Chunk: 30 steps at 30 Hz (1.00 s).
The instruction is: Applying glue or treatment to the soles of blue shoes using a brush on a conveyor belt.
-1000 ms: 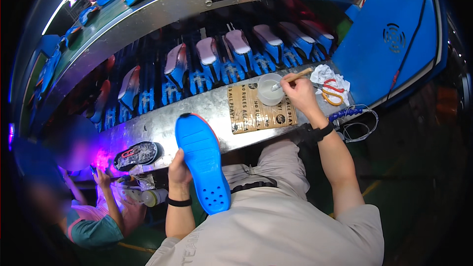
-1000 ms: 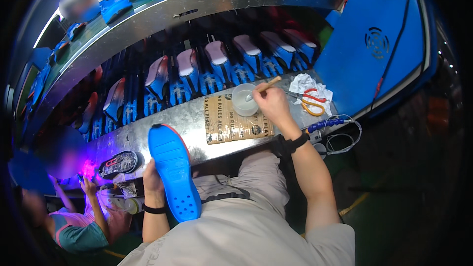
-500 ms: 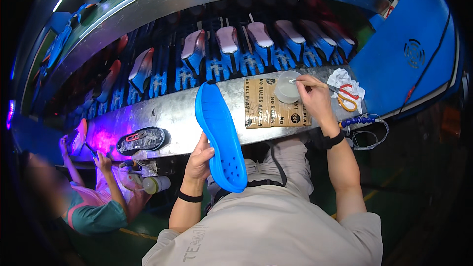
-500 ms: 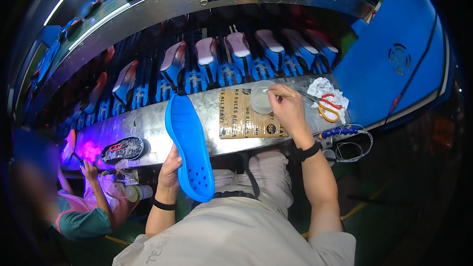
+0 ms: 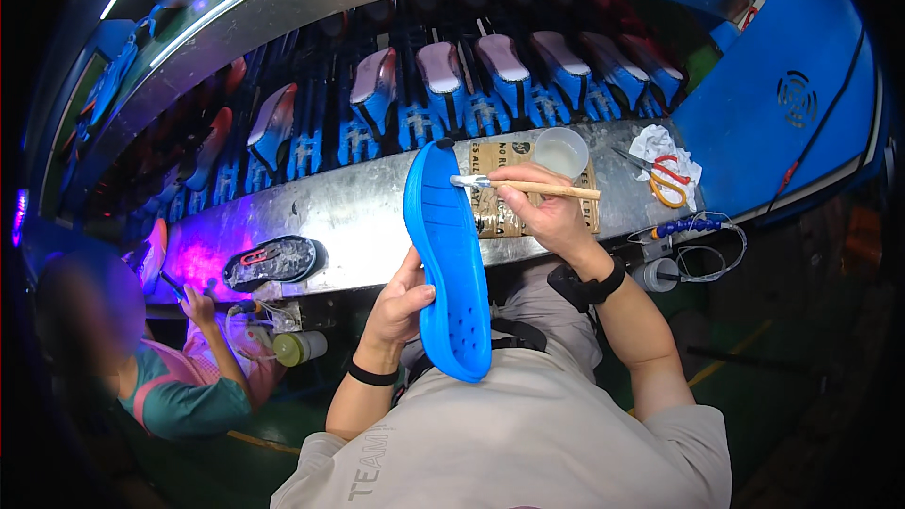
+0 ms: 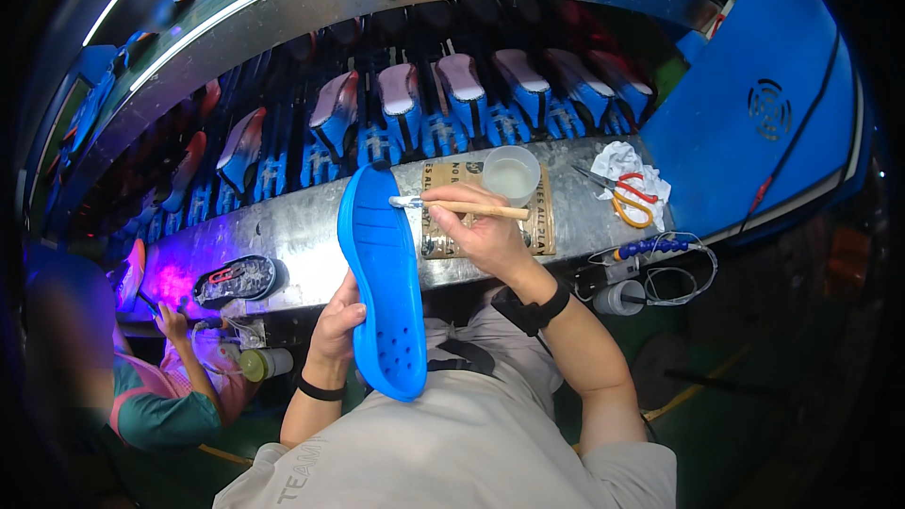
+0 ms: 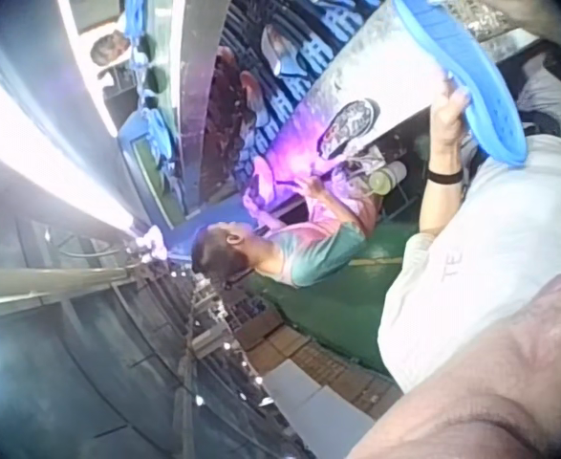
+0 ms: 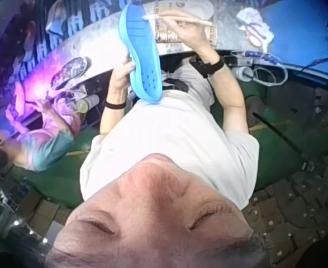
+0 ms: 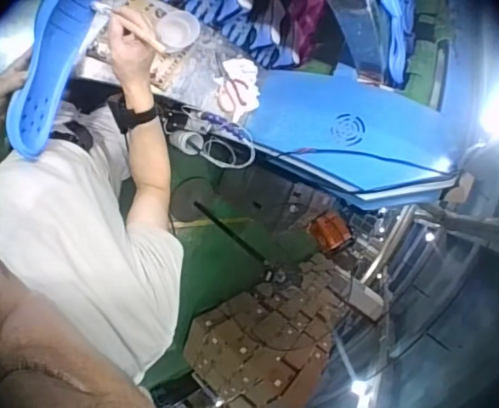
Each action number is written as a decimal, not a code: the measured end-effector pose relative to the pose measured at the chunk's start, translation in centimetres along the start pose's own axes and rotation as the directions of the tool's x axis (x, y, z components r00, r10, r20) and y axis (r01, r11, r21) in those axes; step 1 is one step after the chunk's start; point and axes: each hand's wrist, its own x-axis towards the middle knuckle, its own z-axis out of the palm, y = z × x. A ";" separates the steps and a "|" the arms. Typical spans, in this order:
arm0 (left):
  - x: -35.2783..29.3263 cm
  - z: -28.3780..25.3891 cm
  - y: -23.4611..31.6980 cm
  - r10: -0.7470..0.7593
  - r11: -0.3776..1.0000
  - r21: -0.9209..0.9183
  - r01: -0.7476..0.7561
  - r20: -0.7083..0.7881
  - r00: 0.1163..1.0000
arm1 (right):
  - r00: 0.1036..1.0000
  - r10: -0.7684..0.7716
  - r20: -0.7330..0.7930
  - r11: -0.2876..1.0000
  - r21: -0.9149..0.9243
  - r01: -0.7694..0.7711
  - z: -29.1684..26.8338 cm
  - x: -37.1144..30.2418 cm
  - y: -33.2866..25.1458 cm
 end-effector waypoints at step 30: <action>-0.1 0.8 2.5 0.134 0.986 0.111 -0.122 -0.099 0.986 | 0.946 -0.176 0.271 0.982 -0.014 0.187 -1.0 -1.4 -4.5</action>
